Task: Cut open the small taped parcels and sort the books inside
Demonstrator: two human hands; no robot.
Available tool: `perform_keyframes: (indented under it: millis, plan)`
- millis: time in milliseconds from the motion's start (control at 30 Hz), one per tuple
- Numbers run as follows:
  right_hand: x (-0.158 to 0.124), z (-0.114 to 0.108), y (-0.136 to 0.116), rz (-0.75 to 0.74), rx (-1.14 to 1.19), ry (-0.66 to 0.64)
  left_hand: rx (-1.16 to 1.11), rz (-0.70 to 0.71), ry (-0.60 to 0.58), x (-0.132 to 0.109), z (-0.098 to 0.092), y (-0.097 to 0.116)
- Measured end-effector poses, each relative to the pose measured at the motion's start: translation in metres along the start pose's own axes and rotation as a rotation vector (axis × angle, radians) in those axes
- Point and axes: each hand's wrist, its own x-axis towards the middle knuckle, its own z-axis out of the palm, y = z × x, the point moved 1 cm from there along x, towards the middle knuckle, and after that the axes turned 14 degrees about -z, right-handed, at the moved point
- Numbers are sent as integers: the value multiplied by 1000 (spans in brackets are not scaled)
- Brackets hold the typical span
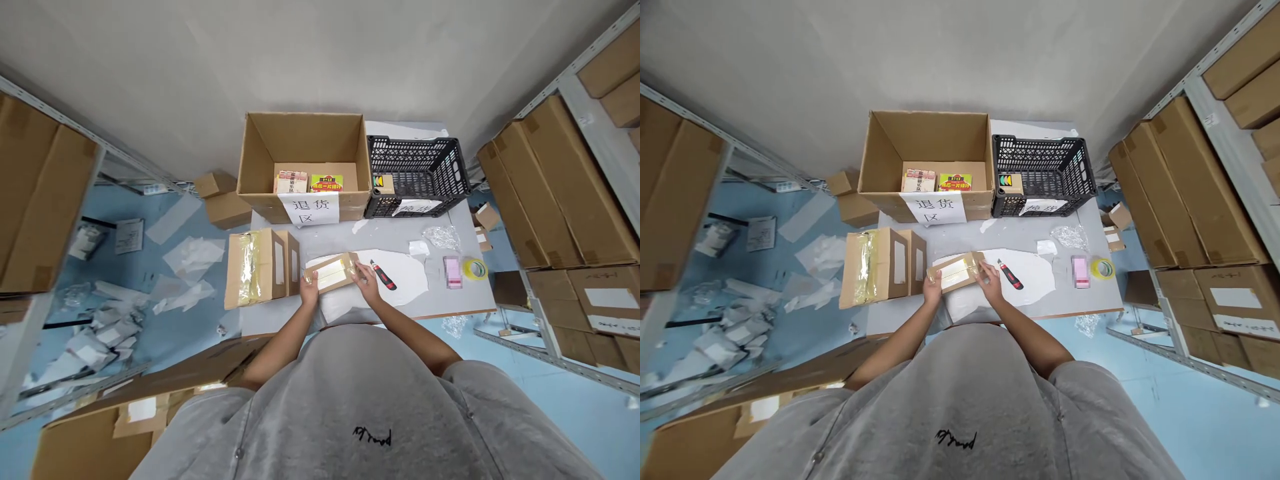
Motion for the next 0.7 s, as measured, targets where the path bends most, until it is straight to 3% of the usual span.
perform_keyframes:
  millis: [133,300,400,500,600,700]
  plan:
    - [-16,9,-26,-147,-46,-85,-130,-60,-65,8,-24,-6]
    - [-19,17,-32,-128,-89,-73,-139,-56,-82,4,-25,-4]
    - [-14,13,-18,-106,-58,-14,-84,8,-64,-1,-15,0]
    - [-7,4,6,19,11,75,64,47,7,-7,4,7]
    - [3,-7,31,189,128,110,277,-12,120,-14,28,15]
    - [11,-13,45,252,186,80,386,-62,198,-21,44,22]
